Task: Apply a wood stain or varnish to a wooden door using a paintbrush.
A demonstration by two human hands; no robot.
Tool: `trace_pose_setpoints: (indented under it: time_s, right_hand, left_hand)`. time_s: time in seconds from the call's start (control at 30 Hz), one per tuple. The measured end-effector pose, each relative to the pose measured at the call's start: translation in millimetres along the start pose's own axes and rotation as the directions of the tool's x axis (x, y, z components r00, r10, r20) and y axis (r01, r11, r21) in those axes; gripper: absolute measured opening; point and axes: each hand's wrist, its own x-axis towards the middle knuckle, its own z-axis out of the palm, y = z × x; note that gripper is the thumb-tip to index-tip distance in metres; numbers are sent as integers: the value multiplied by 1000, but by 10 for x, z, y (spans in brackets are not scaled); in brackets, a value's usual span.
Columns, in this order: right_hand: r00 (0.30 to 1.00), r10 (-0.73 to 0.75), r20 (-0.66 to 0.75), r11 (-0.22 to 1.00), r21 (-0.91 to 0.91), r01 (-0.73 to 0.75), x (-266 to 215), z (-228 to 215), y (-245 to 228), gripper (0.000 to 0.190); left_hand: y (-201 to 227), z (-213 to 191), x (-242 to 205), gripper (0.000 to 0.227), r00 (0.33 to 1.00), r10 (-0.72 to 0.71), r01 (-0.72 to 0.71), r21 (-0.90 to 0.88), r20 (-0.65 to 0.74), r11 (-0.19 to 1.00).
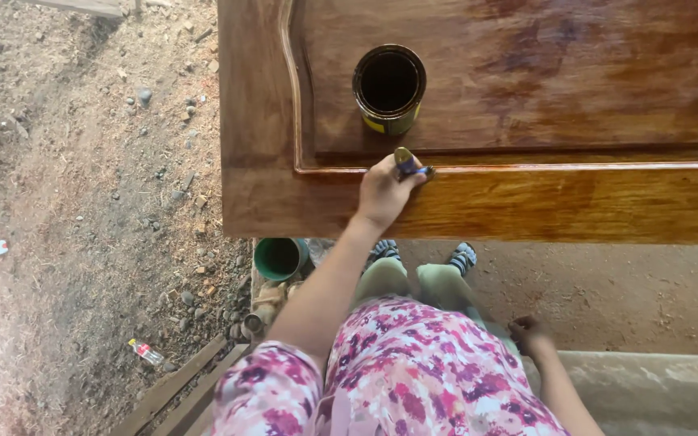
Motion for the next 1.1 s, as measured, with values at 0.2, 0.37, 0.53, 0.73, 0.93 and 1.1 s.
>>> trace_pose_setpoints:
  time_s: [0.2,0.37,0.53,0.73,0.93,1.1]
  right_hand:
    - [997,-68,33,993,103,65,137,1,-133,32]
    - [991,-127,44,991,45,125,43,-72,-440,32]
    - [985,-171,17,985,25,170,-46,-107,-533,35]
    - [994,-102,36,991,-83,105,-49,-134,-380,32]
    - [998,-25,52,994,-107,30,-8,-127,-416,29]
    - [991,-120,61,985,-113,127,436,-5,-425,27]
  left_hand:
    - [-701,18,-157,12,949,-137,15,-396,-283,918]
    - [-1344,-565,-433,13,890,1,-50,-94,-455,994]
    - [-1095,-1311,-598,14,868,-50,81,41,-495,996]
    - [-910,-830,-663,13,880,376,-128,617,-291,777]
    - [-375,147,-835,11,924,372,-284,497,-86,820]
    - [-186,257,-879,15,931,160,-215,-139,-327,967]
